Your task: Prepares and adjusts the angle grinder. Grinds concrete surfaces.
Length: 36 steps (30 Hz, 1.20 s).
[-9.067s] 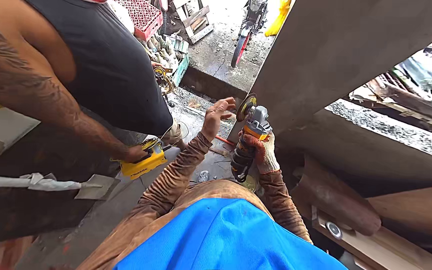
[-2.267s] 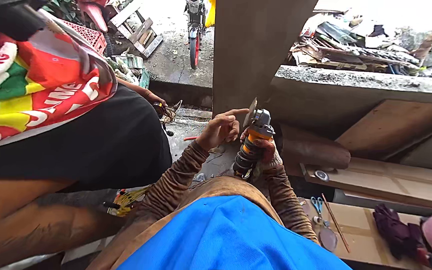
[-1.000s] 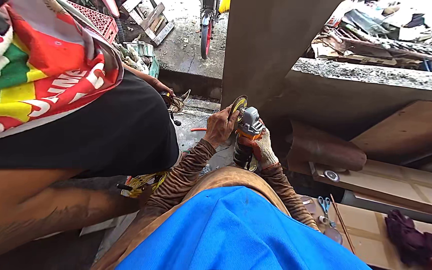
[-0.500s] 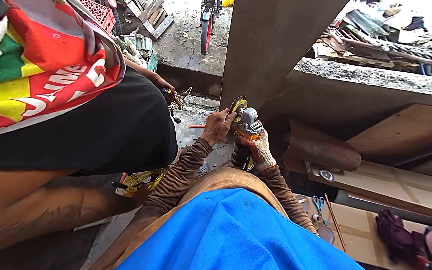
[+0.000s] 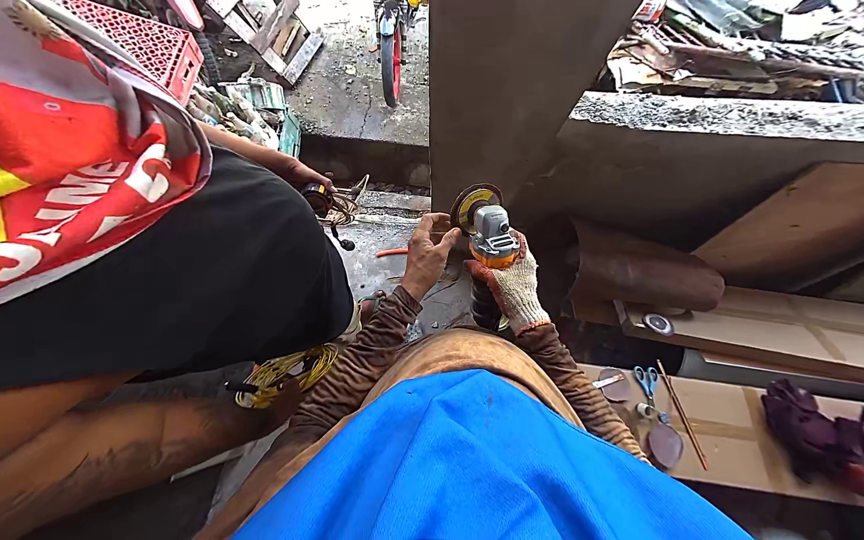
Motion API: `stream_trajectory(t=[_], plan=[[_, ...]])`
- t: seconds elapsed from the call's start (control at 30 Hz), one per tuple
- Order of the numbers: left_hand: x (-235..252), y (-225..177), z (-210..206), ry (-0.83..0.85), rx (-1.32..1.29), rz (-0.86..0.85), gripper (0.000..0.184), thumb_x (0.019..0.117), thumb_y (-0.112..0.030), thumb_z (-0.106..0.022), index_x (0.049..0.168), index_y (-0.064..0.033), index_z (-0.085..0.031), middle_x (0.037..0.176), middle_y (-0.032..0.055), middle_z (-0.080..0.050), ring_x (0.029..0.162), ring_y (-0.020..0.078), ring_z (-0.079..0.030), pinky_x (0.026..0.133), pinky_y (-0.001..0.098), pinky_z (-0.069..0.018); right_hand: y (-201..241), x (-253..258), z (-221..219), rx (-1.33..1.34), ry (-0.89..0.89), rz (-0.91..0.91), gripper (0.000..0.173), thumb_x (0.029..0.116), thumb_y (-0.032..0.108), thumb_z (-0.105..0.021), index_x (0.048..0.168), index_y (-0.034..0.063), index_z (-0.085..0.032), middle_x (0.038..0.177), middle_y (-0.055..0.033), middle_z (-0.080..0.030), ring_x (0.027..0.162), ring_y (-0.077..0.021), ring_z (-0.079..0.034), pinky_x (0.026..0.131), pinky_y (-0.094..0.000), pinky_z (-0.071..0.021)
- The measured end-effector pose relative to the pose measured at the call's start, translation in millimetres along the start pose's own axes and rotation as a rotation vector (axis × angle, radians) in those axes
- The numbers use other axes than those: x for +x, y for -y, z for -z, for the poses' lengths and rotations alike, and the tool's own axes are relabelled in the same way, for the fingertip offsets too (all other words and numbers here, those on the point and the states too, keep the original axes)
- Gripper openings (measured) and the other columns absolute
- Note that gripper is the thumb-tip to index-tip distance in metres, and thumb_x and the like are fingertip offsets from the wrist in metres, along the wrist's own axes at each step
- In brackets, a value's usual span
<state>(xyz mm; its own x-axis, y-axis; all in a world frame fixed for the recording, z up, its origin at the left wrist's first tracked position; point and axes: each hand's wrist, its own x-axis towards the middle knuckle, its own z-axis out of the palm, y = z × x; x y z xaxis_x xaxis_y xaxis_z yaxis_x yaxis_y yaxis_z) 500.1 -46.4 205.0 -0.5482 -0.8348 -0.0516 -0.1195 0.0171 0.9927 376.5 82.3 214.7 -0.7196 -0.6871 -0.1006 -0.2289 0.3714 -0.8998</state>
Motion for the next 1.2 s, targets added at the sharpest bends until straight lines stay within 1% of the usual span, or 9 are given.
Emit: stream_trajectory(t=[0.1,0.2,0.4,0.63,0.77,0.93,1.0,1.1,1.2], plan=[[7,-4,1,0.002,0.052,-0.029,0.022,0.0997,-0.021,-0.069,0.115,-0.0051,-0.066,0.102,0.01,-0.073,0.081,0.0193,-0.072,0.077,0.0403,-0.0622,-4,0,-4,0.057,0.031,0.013,0.098,0.058,0.039,-0.095,0.141,0.0112,-0.052,0.118,-0.0067,-0.07,0.108,-0.0151,-0.068,0.096,-0.041,-0.0576],[11,-8,11,-0.003,0.054,-0.034,0.025,0.1043,-0.028,-0.061,0.105,-0.0042,-0.07,0.092,0.0091,-0.072,0.079,0.0185,-0.07,0.076,0.04,-0.0615,-2,1,-8,0.099,0.059,0.019,0.097,0.0584,0.039,-0.096,0.14,0.0117,-0.053,0.116,-0.0055,-0.071,0.107,-0.0137,-0.069,0.095,-0.0396,-0.0584],[11,-7,21,-0.037,-0.037,-0.088,0.025,0.1041,-0.025,-0.062,0.12,-0.0074,-0.07,0.109,0.0076,-0.073,0.09,0.0184,-0.071,0.081,0.038,-0.0616,-1,5,-12,0.016,0.087,0.013,0.096,0.0592,0.042,-0.095,0.14,0.0139,-0.053,0.115,-0.0059,-0.071,0.106,-0.0159,-0.069,0.093,-0.0437,-0.0581],[33,5,18,-0.243,0.103,-0.158,0.007,0.0933,-0.01,-0.071,0.092,-0.0035,-0.072,0.083,0.005,-0.071,0.073,0.0122,-0.066,0.072,0.0325,-0.0569,0,9,-23,-0.024,0.131,0.037,0.097,0.0586,0.042,-0.095,0.14,0.0119,-0.053,0.115,-0.0059,-0.071,0.106,-0.0144,-0.069,0.095,-0.0409,-0.0578],[16,1,26,-0.186,0.089,-0.157,0.01,0.0995,-0.015,-0.067,0.103,-0.0057,-0.069,0.09,0.0075,-0.07,0.075,0.0149,-0.066,0.069,0.0329,-0.0573,4,6,-25,-0.011,0.134,0.057,0.097,0.0591,0.042,-0.095,0.14,0.0091,-0.053,0.115,-0.0073,-0.071,0.106,-0.0142,-0.069,0.096,-0.0396,-0.0575],[26,7,39,-0.049,-0.044,0.031,0.037,0.1031,-0.032,-0.06,0.128,-0.005,-0.064,0.114,0.011,-0.071,0.099,0.0199,-0.069,0.087,0.0409,-0.0583,6,3,-26,-0.026,0.166,0.058,0.097,0.0598,0.041,-0.095,0.142,0.0111,-0.052,0.116,-0.0071,-0.071,0.106,-0.0152,-0.068,0.096,-0.0417,-0.0574],[34,9,38,-0.009,0.009,0.03,0.035,0.1054,-0.033,-0.056,0.118,-0.0031,-0.069,0.105,0.0104,-0.073,0.098,0.0181,-0.07,0.091,0.0422,-0.0572,6,1,-26,-0.023,0.18,0.058,0.097,0.0597,0.04,-0.095,0.141,0.0116,-0.051,0.115,-0.0065,-0.071,0.106,-0.0145,-0.069,0.095,-0.0408,-0.058],[31,5,32,-0.024,0.117,0.02,0.037,0.1076,-0.032,-0.052,0.1,-0.0042,-0.075,0.089,0.0082,-0.074,0.087,0.016,-0.071,0.086,0.0431,-0.0576,6,0,-27,-0.051,0.188,0.072,0.097,0.0595,0.042,-0.094,0.141,0.0113,-0.052,0.115,-0.0064,-0.071,0.105,-0.0149,-0.069,0.095,-0.0416,-0.0577],[17,-1,29,-0.081,0.171,-0.01,0.039,0.1073,-0.037,-0.051,0.1,-0.0082,-0.076,0.086,0.0066,-0.072,0.079,0.0149,-0.068,0.077,0.0415,-0.0559,8,-3,-25,-0.028,0.19,0.069,0.095,0.0598,0.042,-0.094,0.14,0.0109,-0.053,0.114,-0.0067,-0.071,0.104,-0.0147,-0.069,0.095,-0.041,-0.0579]])
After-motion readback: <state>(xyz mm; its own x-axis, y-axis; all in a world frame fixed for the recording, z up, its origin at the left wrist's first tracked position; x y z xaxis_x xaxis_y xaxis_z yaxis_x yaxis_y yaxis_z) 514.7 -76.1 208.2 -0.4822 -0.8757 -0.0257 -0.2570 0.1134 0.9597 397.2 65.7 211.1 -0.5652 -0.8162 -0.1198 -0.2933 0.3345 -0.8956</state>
